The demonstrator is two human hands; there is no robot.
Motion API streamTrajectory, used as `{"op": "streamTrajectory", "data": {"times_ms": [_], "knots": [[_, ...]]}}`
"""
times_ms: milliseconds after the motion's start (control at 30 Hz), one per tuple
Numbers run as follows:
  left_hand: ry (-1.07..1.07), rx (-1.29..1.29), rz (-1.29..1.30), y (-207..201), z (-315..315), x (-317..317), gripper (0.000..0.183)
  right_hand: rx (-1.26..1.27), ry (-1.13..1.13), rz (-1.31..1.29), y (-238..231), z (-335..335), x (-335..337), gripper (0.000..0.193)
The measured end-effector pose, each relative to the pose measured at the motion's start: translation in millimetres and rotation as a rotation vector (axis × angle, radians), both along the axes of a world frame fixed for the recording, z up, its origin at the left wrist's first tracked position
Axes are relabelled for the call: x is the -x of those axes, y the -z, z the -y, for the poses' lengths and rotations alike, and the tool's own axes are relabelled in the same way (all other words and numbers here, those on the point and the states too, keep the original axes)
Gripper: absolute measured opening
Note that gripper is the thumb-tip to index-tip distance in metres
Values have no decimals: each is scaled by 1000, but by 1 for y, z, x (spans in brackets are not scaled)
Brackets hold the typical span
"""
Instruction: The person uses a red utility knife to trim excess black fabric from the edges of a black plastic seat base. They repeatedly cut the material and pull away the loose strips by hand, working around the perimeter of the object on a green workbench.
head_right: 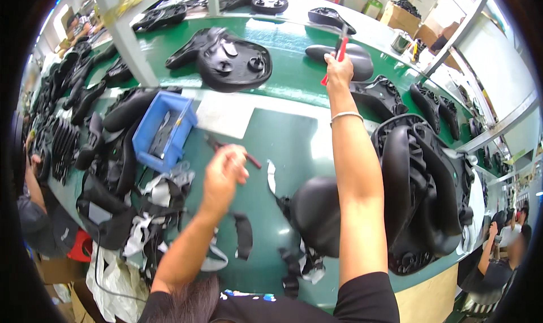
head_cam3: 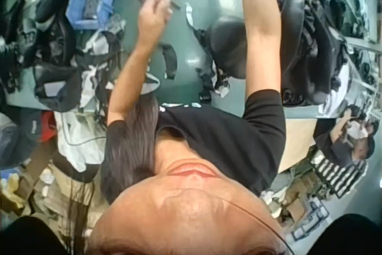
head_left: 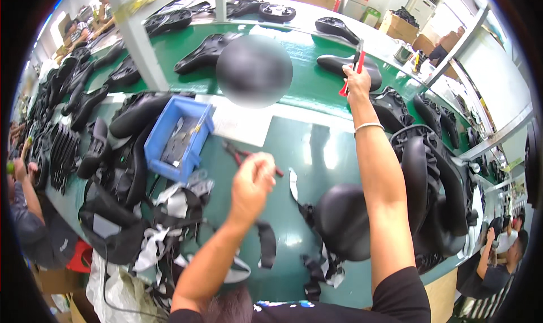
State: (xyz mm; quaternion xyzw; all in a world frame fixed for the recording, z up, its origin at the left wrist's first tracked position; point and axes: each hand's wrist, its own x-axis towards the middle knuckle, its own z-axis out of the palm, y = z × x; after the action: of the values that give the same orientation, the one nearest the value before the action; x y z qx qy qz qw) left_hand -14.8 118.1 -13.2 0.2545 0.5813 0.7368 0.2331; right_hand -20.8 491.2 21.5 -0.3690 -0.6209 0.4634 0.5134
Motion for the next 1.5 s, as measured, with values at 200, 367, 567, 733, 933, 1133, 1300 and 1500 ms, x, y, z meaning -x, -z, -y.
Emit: {"op": "streamTrajectory", "data": {"times_ms": [200,367,567,733,933,1133,1300,1500], "knots": [[-9,280,-402,19,14,-5,5,-115,577,588,42,-133,8,36],[25,279,-439,15,11,-7,4,18,280,420,56,-208,-8,34],[13,344,-399,11,0,-9,6,347,-439,-148,82,-166,22,32],[9,230,-407,19,-9,-12,7,307,-238,-326,30,-51,53,28],[-5,76,-12,36,9,5,28,-294,-464,519,-81,175,-21,18],[326,-121,820,-30,55,15,60,-1023,-1023,876,-71,326,-189,23],[460,131,575,0,123,1,65,-368,-1141,571,-33,365,-254,37],[416,351,352,-11,129,-7,65,-416,-640,595,-13,336,-302,50]]}}
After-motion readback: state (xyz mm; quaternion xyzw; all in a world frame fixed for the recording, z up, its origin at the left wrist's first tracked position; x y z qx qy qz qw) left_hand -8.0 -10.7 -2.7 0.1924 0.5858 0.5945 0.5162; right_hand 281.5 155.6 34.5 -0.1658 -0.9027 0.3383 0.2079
